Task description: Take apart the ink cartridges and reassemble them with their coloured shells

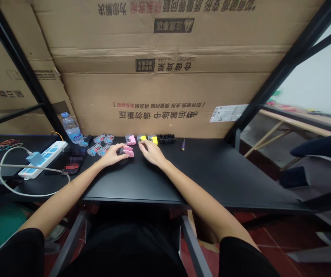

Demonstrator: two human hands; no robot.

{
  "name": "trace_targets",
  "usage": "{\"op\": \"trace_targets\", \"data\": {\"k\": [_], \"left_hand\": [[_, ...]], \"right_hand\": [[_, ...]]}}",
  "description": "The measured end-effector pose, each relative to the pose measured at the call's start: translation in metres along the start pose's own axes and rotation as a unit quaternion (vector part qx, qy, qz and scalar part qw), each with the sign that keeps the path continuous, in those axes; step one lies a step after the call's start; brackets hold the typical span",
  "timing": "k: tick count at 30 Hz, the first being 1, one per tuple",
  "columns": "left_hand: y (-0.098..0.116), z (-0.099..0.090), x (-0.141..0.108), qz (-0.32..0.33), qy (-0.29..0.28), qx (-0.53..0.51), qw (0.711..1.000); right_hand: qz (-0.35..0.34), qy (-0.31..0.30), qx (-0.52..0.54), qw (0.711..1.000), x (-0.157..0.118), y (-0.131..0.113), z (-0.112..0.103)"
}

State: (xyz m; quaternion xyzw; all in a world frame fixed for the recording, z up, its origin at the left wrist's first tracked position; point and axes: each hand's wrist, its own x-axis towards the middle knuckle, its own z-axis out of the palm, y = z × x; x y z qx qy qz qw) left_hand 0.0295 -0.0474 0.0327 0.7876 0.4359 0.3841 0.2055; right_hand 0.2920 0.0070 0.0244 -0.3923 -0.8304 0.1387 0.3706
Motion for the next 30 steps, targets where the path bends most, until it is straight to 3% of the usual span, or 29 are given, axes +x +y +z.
{"op": "trace_targets", "data": {"k": [6, 15, 20, 30], "left_hand": [[0.002, 0.001, 0.0, 0.029, -0.005, 0.034, 0.999], [0.001, 0.0, 0.001, 0.039, -0.037, 0.058, 0.997], [0.0, 0.0, 0.002, 0.065, -0.069, 0.029, 0.995], [0.003, 0.0, 0.0, 0.063, -0.07, 0.068, 0.993]], "right_hand": [[-0.042, -0.097, -0.151, 0.983, -0.004, 0.006, 0.008], [-0.091, -0.133, -0.056, 0.985, -0.003, 0.002, 0.006], [-0.104, -0.131, -0.063, 0.984, -0.003, 0.005, 0.009], [-0.099, -0.149, -0.121, 0.976, -0.004, -0.002, 0.006]]}}
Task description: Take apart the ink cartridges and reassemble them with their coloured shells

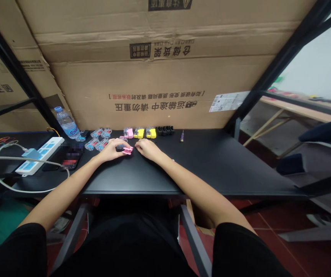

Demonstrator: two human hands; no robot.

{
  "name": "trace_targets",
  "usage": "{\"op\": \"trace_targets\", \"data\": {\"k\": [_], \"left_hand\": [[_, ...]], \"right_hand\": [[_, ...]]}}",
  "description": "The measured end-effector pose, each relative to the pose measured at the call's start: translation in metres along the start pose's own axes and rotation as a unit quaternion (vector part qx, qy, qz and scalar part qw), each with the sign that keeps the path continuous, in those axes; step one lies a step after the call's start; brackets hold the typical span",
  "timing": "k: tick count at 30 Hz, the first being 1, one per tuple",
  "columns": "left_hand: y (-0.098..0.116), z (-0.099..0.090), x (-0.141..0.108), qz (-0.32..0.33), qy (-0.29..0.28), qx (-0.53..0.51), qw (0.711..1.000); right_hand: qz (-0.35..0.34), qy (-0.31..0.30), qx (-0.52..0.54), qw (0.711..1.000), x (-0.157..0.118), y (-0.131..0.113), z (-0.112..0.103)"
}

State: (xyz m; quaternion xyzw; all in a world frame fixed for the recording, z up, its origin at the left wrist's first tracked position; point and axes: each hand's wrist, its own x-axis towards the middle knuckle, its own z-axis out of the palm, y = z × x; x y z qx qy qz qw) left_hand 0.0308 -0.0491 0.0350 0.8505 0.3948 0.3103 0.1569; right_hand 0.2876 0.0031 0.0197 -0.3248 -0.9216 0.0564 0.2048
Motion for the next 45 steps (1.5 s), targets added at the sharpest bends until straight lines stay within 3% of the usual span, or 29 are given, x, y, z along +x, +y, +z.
{"op": "trace_targets", "data": {"k": [6, 9, 12, 16, 27, 32, 39, 45], "left_hand": [[0.002, 0.0, -0.001, -0.017, 0.013, 0.005, 1.0], [0.003, 0.0, -0.001, -0.019, 0.012, 0.007, 1.0], [0.002, 0.001, -0.001, -0.019, 0.015, 0.005, 1.0], [0.001, 0.003, -0.001, -0.031, 0.037, -0.005, 0.999], [-0.001, 0.004, -0.002, -0.034, 0.05, 0.0, 0.998], [-0.002, 0.004, -0.002, -0.043, 0.05, 0.017, 0.998], [-0.002, 0.006, -0.001, -0.041, 0.063, 0.012, 0.997], [0.001, 0.005, -0.001, -0.043, 0.05, 0.016, 0.998]], "right_hand": [[0.039, 0.004, 0.001, 0.999, 0.001, -0.003, 0.0], [0.048, 0.026, 0.146, 0.988, 0.002, -0.002, -0.001], [0.059, 0.066, 0.306, 0.948, 0.002, -0.003, -0.002], [0.074, 0.081, 0.375, 0.921, 0.002, -0.01, -0.006], [0.054, 0.054, 0.345, 0.935, -0.003, -0.018, -0.016], [0.049, 0.039, 0.384, 0.921, -0.003, -0.021, -0.01], [0.061, 0.13, 0.315, 0.938, 0.003, -0.02, 0.009], [0.055, 0.136, 0.307, 0.94, 0.002, -0.023, 0.005]]}}
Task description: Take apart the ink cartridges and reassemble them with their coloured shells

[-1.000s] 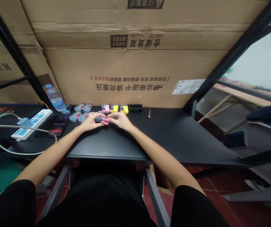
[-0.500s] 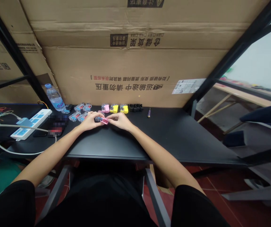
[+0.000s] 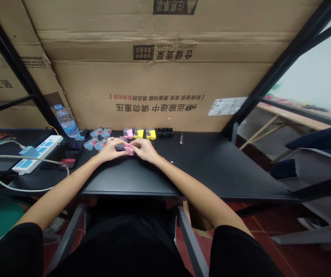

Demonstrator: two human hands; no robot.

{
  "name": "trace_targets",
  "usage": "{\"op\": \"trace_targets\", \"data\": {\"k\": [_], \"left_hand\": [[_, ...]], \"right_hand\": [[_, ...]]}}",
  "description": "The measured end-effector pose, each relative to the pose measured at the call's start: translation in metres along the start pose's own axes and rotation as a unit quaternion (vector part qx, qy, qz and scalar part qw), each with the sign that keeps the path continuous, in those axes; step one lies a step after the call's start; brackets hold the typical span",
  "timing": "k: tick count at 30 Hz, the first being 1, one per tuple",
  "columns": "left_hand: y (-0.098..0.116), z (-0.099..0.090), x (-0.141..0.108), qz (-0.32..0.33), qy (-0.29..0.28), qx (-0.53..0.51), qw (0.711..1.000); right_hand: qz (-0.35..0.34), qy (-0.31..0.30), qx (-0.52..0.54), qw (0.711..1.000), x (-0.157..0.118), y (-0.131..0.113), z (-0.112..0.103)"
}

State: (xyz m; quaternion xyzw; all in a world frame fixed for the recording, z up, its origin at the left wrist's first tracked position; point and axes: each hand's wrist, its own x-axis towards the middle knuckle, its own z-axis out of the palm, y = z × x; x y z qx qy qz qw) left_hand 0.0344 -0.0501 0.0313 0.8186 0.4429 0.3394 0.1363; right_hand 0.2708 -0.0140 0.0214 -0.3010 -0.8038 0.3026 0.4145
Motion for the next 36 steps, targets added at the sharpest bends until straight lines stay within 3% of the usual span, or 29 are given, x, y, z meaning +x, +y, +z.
{"op": "trace_targets", "data": {"k": [16, 24, 36], "left_hand": [[0.009, -0.01, -0.001, -0.021, -0.018, -0.005, 1.0], [0.006, -0.009, -0.001, -0.022, -0.024, 0.006, 0.999], [0.005, -0.004, -0.003, 0.002, -0.043, 0.021, 0.999]], "right_hand": [[0.048, 0.012, 0.093, 0.994, 0.003, 0.009, 0.0], [0.137, 0.001, 0.178, 0.974, 0.008, 0.024, -0.007], [0.086, -0.036, 0.148, 0.984, 0.004, 0.009, -0.001]]}}
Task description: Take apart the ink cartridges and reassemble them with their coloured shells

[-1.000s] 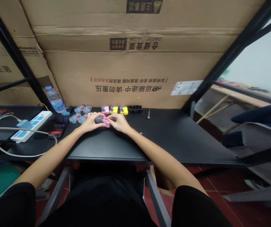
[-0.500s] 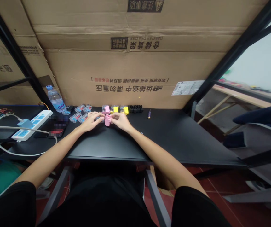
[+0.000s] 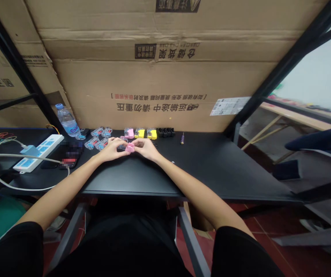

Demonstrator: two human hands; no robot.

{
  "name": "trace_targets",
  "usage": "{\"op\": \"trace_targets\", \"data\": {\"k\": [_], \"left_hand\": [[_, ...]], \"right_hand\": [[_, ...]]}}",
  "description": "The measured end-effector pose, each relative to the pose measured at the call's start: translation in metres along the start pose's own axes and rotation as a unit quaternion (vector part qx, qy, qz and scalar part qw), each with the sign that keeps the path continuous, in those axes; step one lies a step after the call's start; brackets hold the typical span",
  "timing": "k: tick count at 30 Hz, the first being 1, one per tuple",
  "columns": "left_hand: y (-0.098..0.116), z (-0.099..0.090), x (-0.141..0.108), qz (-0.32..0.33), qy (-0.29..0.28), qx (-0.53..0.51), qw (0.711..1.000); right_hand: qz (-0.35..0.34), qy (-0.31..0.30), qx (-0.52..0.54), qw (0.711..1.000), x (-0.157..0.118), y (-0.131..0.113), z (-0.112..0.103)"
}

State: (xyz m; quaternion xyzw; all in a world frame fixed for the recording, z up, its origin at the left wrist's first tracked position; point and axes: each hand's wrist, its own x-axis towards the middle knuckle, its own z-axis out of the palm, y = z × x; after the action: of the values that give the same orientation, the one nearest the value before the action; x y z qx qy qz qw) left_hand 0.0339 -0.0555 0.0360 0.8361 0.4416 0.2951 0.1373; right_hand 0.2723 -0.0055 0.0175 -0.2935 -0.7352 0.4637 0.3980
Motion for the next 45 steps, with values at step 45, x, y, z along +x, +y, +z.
{"op": "trace_targets", "data": {"k": [45], "left_hand": [[-0.01, -0.015, -0.002, 0.063, -0.14, 0.01, 0.988]], "right_hand": [[-0.105, 0.033, -0.267, 0.957, 0.001, 0.016, -0.012]]}}
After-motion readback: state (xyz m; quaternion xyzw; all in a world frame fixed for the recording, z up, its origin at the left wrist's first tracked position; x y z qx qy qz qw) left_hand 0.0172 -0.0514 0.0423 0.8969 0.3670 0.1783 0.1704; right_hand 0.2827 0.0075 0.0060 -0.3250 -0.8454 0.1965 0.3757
